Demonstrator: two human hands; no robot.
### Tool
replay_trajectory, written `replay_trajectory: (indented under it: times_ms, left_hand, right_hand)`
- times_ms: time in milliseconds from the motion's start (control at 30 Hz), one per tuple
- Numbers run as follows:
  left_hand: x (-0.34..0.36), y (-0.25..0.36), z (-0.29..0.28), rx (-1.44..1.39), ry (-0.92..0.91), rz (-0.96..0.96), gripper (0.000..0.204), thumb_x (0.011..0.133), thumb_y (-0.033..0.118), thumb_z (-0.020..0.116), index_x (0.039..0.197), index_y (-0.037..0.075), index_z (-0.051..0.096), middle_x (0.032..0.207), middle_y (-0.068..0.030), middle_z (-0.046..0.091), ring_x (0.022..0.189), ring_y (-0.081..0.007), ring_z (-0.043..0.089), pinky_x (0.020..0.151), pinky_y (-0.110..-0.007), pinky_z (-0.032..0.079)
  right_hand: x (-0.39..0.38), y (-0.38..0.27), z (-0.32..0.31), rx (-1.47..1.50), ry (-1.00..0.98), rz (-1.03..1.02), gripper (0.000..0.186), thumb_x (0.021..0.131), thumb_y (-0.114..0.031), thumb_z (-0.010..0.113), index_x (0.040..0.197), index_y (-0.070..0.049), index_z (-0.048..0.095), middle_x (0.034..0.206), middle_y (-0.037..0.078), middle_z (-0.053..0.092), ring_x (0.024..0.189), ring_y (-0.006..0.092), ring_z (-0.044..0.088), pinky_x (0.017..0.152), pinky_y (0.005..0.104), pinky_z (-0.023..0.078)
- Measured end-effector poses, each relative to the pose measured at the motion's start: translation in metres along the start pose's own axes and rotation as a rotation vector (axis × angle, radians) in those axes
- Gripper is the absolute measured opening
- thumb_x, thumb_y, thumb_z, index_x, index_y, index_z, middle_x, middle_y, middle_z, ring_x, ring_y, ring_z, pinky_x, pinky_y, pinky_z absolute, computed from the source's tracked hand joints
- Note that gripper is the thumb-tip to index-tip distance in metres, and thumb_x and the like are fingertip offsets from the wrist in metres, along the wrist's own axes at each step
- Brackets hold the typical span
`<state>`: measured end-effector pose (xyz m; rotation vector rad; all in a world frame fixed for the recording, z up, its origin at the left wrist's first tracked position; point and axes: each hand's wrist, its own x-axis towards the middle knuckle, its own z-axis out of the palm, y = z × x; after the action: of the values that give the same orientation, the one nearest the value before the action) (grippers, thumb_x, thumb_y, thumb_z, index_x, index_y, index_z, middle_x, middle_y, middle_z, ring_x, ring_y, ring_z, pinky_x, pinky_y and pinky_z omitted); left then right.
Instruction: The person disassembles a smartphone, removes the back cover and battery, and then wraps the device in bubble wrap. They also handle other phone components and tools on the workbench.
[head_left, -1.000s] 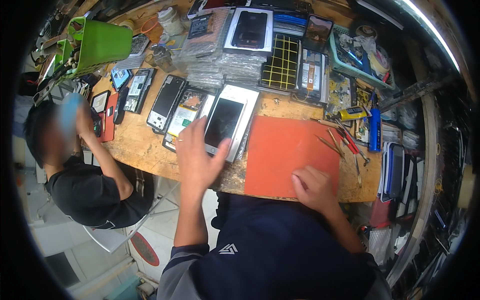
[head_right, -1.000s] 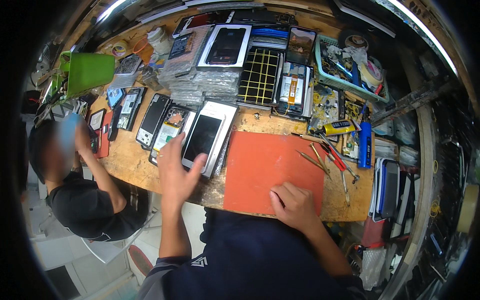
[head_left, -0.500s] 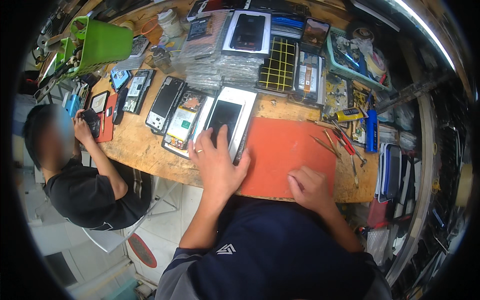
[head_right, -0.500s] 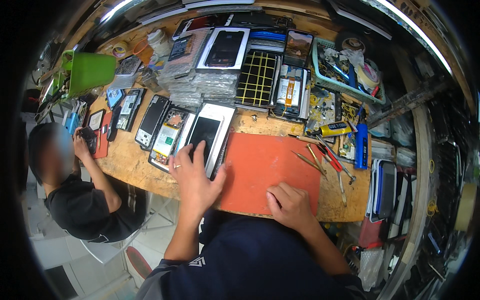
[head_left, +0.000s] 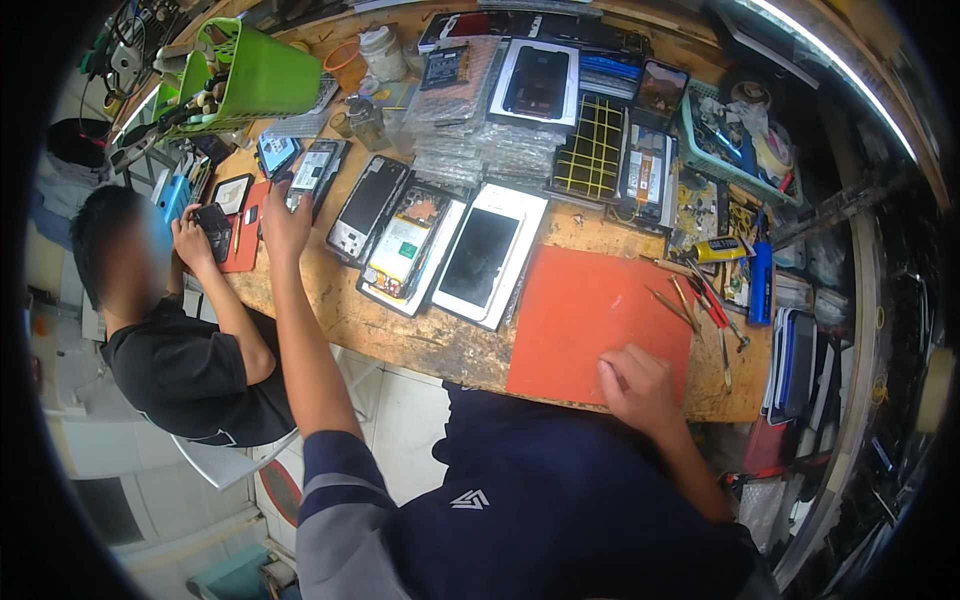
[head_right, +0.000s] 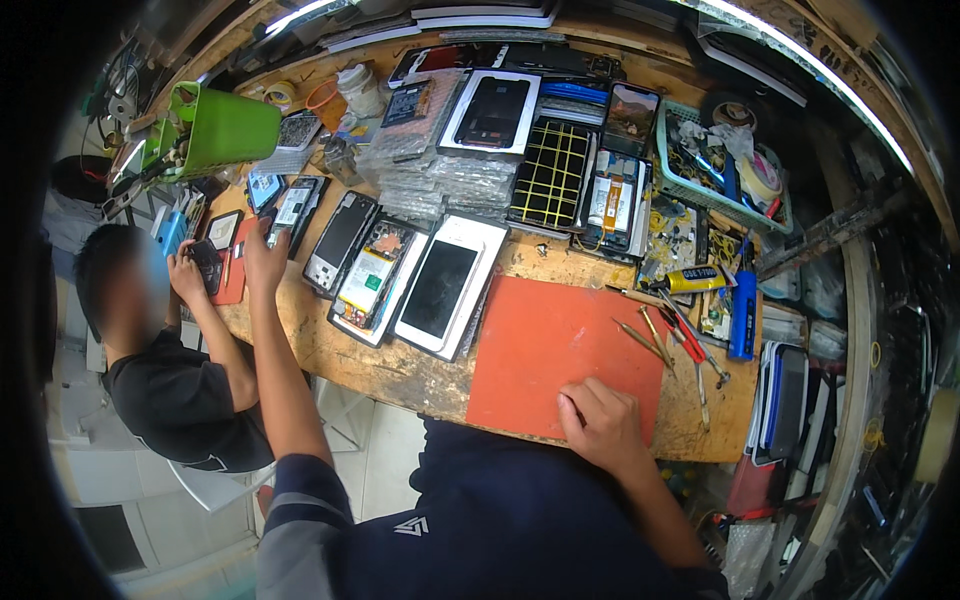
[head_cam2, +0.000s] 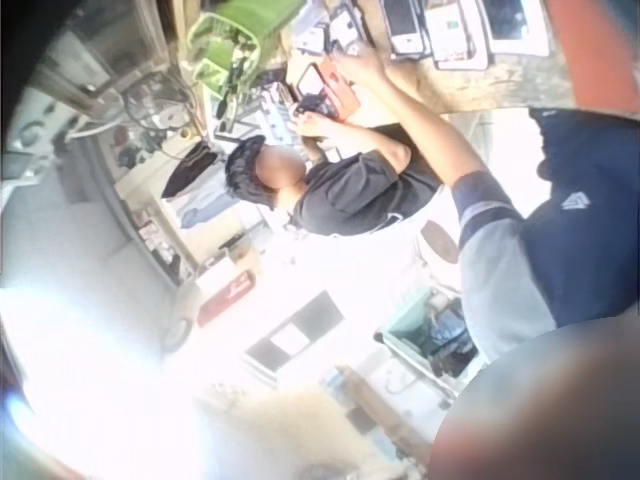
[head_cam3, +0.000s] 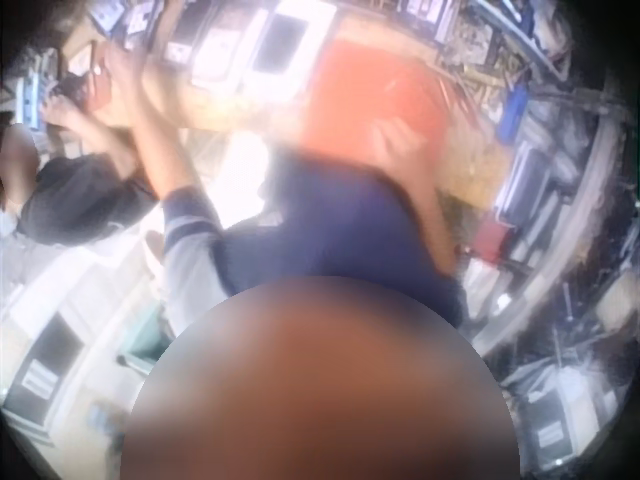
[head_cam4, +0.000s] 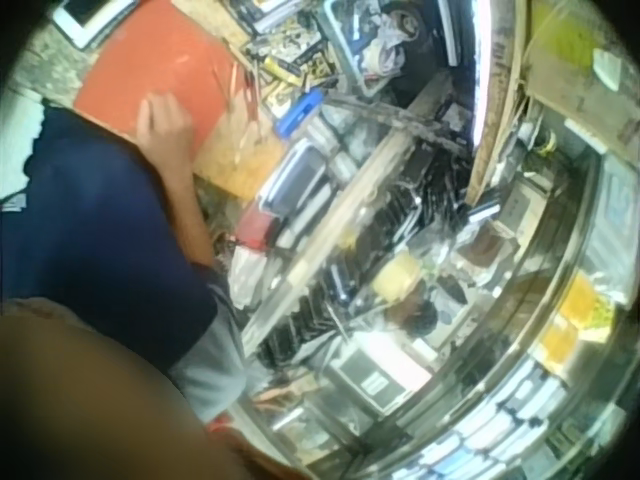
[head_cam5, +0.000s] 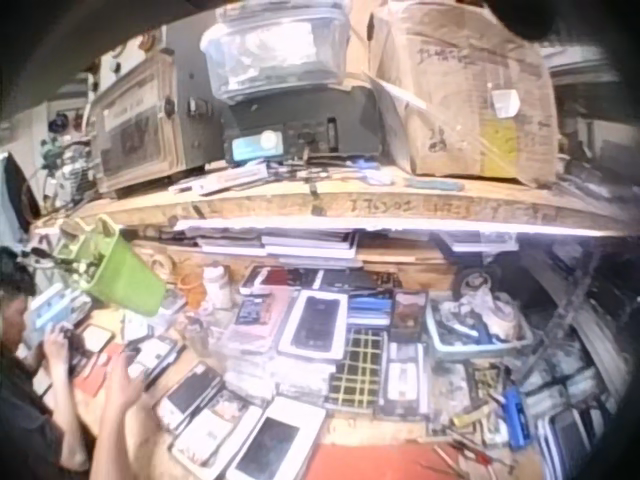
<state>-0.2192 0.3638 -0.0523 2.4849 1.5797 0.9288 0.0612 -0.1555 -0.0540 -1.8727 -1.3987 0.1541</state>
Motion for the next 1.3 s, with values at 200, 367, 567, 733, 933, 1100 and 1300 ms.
replay_trajectory:
  times_ms: [200,367,567,733,933,1100,1300]
  left_hand:
    - [0.036,-0.015,0.029,0.257,-0.340,-0.087,0.111,0.078,0.076,0.077,0.157,0.006,0.047,0.149,-0.0264,0.057,0.138,-0.0462,0.054,0.112,-0.055,0.044]
    - [0.042,0.000,0.032,0.290,-0.337,-0.168,0.111,0.075,0.076,0.080,0.159,0.012,0.047,0.144,-0.0276,0.060,0.135,-0.0457,0.057,0.111,-0.052,0.047]
    - [0.043,0.021,0.012,0.310,-0.329,-0.167,0.108,0.070,0.064,0.083,0.154,0.004,0.053,0.133,-0.0263,0.071,0.124,-0.0394,0.068,0.104,-0.048,0.054]
    - [0.021,0.054,-0.033,0.219,-0.247,-0.179,0.102,0.070,0.057,0.083,0.150,0.000,0.057,0.132,-0.0255,0.071,0.123,-0.0388,0.069,0.104,-0.047,0.054]
    - [-0.057,0.129,-0.087,0.018,-0.134,-0.004,0.088,0.073,0.042,0.088,0.145,0.000,0.060,0.127,-0.0261,0.070,0.116,-0.0410,0.069,0.100,-0.047,0.053]
    - [-0.135,0.212,-0.092,-0.155,-0.300,0.280,0.095,0.068,0.028,0.091,0.152,0.002,0.055,0.129,-0.0225,0.067,0.116,-0.0388,0.067,0.101,-0.045,0.053]
    - [-0.221,0.310,-0.073,-0.358,-0.502,0.420,0.103,0.065,0.032,0.093,0.153,0.003,0.050,0.127,-0.0230,0.058,0.113,-0.0430,0.061,0.095,-0.051,0.052]
  right_hand:
    - [0.000,-0.001,0.000,-0.008,-0.006,0.035,0.008,0.088,-0.003,0.074,0.093,-0.006,0.070,0.078,0.009,0.065,0.061,0.0293,0.066,0.054,0.0393,0.052]
    - [0.001,-0.001,0.000,-0.012,0.016,0.033,0.006,0.089,-0.003,0.073,0.093,-0.006,0.069,0.077,0.009,0.065,0.060,0.0287,0.065,0.053,0.0390,0.051]
    - [0.000,0.000,-0.001,0.015,0.013,0.046,0.008,0.088,-0.003,0.074,0.093,-0.006,0.069,0.077,0.009,0.064,0.060,0.0284,0.065,0.053,0.0392,0.051]
    - [0.000,0.000,-0.002,0.008,0.014,0.038,0.009,0.088,-0.002,0.074,0.093,-0.006,0.068,0.078,0.008,0.064,0.062,0.0281,0.066,0.054,0.0390,0.052]
    - [0.002,-0.002,0.001,0.008,-0.010,0.033,0.010,0.087,-0.002,0.074,0.094,-0.006,0.068,0.079,0.008,0.064,0.063,0.0290,0.067,0.056,0.0391,0.053]
    - [0.002,-0.002,-0.002,-0.001,-0.040,0.044,0.009,0.088,-0.003,0.073,0.095,-0.006,0.069,0.080,0.009,0.065,0.061,0.0293,0.065,0.056,0.0384,0.053]
    - [-0.001,-0.001,-0.015,0.662,-0.001,0.333,0.019,0.105,-0.013,0.064,0.117,0.001,0.066,0.090,0.005,0.069,0.072,0.0127,0.064,0.064,0.0307,0.053]
